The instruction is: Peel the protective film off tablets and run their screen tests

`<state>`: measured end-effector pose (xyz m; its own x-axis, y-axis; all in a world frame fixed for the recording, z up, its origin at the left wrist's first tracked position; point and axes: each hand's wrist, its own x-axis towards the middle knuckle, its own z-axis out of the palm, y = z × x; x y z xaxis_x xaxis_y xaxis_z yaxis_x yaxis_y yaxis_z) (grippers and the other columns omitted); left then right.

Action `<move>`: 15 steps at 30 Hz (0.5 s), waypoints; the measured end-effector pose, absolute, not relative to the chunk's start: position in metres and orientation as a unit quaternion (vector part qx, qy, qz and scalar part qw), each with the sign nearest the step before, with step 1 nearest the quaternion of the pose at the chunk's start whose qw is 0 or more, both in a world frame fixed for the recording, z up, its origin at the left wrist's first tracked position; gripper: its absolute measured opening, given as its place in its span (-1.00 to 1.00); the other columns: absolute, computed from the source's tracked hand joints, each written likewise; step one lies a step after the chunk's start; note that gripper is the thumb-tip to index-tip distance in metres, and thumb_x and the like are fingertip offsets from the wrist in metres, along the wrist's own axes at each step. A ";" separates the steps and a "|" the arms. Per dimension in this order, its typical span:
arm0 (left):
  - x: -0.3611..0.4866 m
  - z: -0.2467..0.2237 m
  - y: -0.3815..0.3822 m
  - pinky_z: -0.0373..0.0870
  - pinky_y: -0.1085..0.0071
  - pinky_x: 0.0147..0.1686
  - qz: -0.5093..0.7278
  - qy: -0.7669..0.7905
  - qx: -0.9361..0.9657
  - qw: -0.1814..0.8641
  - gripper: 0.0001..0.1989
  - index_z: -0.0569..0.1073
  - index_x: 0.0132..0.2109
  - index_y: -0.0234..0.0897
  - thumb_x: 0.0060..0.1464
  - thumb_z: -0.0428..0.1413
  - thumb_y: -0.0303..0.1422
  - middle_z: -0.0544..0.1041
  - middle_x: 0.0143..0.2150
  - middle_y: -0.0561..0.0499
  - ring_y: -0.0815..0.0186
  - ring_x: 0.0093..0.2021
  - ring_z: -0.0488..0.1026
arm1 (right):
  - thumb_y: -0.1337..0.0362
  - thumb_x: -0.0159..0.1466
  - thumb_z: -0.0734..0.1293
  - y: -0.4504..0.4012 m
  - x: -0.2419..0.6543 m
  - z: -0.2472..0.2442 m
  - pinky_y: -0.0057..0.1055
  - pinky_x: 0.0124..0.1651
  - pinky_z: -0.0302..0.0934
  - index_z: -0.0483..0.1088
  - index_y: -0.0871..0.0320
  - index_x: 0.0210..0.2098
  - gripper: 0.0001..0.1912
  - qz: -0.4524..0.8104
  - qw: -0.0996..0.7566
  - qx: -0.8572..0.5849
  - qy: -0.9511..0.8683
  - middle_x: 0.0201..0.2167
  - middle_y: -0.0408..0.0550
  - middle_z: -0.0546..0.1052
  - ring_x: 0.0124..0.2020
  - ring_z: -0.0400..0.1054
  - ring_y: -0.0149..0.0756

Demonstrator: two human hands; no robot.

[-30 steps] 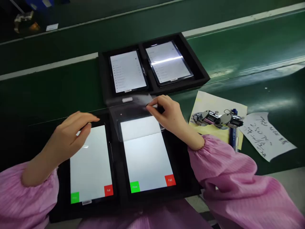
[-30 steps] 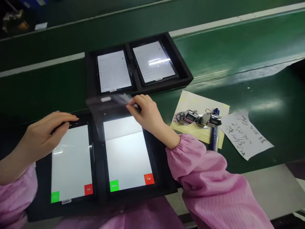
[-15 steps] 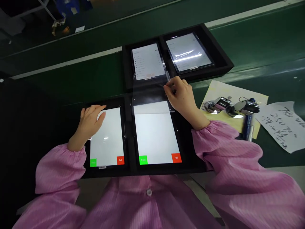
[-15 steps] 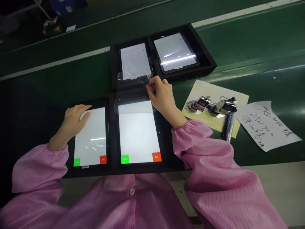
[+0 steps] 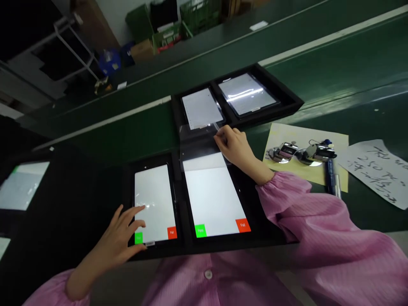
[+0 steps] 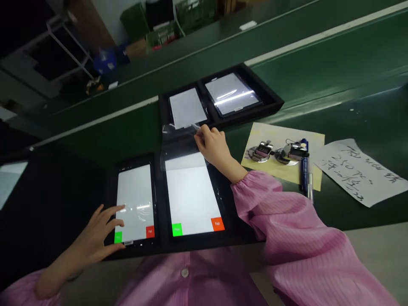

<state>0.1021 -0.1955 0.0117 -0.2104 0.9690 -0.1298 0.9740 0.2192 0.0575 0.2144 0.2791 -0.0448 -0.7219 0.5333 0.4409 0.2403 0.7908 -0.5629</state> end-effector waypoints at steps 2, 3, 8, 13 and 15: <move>0.099 0.009 -0.191 0.21 -0.44 0.39 -0.012 0.756 0.653 0.032 -0.73 0.46 -0.05 -0.13 0.12 0.30 -0.32 0.50 0.35 -0.25 -0.12 0.31 0.51 | 0.19 0.42 0.23 0.280 0.215 -0.043 -0.16 -0.14 0.14 0.29 0.05 -0.18 -0.92 0.245 0.323 -0.213 -0.889 -0.42 -0.02 0.52 -0.24 0.41 0.02; 0.099 0.008 -0.189 0.13 -0.41 0.44 -0.007 0.742 0.670 0.007 -0.76 0.46 -0.06 -0.13 0.14 0.29 -0.36 0.53 0.33 -0.22 -0.07 0.31 0.52 | 0.19 0.41 0.23 0.280 0.214 -0.042 -0.18 -0.16 0.13 0.28 0.05 -0.19 -0.92 0.248 0.332 -0.211 -0.885 -0.41 -0.02 0.53 -0.26 0.42 0.00; 0.112 0.013 -0.184 -0.20 -0.05 0.61 0.039 0.695 0.712 -0.093 -0.86 0.52 -0.10 -0.14 0.26 0.22 -0.49 0.69 0.14 -0.04 0.20 0.14 0.65 | 0.17 0.43 0.20 0.282 0.214 -0.045 -0.20 -0.19 0.13 0.25 0.04 -0.18 -0.91 0.272 0.343 -0.204 -0.876 -0.36 0.00 0.58 -0.29 0.46 -0.02; 0.106 0.012 -0.200 -0.01 0.09 0.61 0.038 0.703 0.708 -0.049 -0.83 0.58 -0.04 -0.19 0.28 0.24 -0.52 0.67 0.13 -0.06 0.24 0.15 0.63 | 0.17 0.47 0.19 0.283 0.218 -0.045 -0.21 -0.18 0.16 0.24 0.03 -0.16 -0.90 0.302 0.316 -0.205 -0.876 -0.36 -0.02 0.59 -0.26 0.49 -0.04; 0.105 0.004 -0.215 0.10 0.02 0.58 0.044 0.735 0.676 -0.029 -0.80 0.58 -0.04 -0.15 0.28 0.23 -0.54 0.66 0.11 -0.05 0.22 0.14 0.63 | 0.17 0.47 0.20 0.284 0.220 -0.044 -0.20 -0.16 0.17 0.24 0.03 -0.16 -0.90 0.309 0.307 -0.206 -0.876 -0.36 -0.03 0.59 -0.25 0.50 -0.04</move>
<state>0.1051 -0.2151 0.0040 -0.0856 0.9911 0.1021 0.9962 0.0834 0.0259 0.2198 0.2836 -0.0438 -0.7266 0.5502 0.4115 0.1711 0.7249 -0.6673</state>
